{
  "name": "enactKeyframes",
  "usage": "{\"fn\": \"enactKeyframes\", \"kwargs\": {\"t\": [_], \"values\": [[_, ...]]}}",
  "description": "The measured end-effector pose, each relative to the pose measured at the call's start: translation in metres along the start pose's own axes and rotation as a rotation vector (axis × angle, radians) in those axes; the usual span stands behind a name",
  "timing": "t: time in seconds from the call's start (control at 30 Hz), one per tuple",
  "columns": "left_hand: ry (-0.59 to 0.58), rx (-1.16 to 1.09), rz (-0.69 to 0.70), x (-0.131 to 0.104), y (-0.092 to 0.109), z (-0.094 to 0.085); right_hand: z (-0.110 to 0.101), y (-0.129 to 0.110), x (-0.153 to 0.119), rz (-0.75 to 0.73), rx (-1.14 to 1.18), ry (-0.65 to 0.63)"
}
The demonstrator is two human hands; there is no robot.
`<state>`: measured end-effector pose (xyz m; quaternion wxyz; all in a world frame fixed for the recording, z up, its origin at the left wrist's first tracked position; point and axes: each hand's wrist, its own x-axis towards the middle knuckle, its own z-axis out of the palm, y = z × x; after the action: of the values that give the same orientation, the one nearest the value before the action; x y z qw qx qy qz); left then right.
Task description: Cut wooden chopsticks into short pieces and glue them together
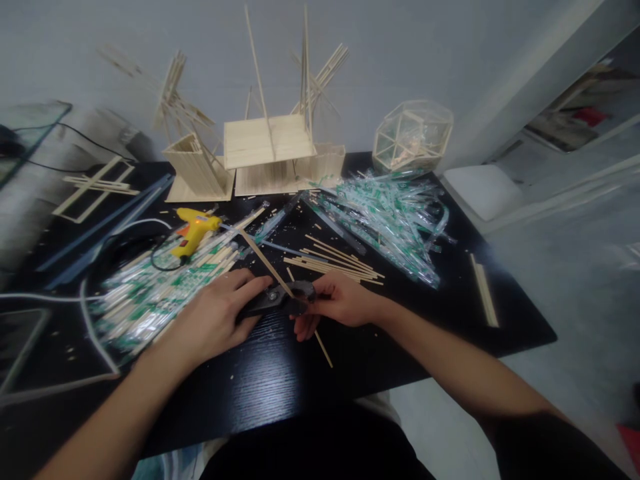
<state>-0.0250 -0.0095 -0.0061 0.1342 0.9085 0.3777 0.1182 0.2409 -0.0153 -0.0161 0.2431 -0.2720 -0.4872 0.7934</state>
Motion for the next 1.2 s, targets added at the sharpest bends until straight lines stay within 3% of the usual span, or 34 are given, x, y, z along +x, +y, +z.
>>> {"fn": "enactKeyframes", "kwargs": {"t": [0.57,0.87,1.07,1.2], "values": [[-0.117,-0.053,-0.160,-0.003,0.003,-0.004,0.001,0.002,0.002,-0.001,0.022,0.029],[-0.069,0.028,-0.300,0.004,0.009,-0.005,0.005,-0.006,0.006,0.051,0.107,0.063],[0.069,0.021,-0.217,0.006,0.011,-0.009,0.008,-0.006,0.006,0.063,0.227,0.039],[0.002,0.014,-0.192,0.006,0.009,-0.013,0.008,-0.004,0.006,0.053,0.286,0.034]]}}
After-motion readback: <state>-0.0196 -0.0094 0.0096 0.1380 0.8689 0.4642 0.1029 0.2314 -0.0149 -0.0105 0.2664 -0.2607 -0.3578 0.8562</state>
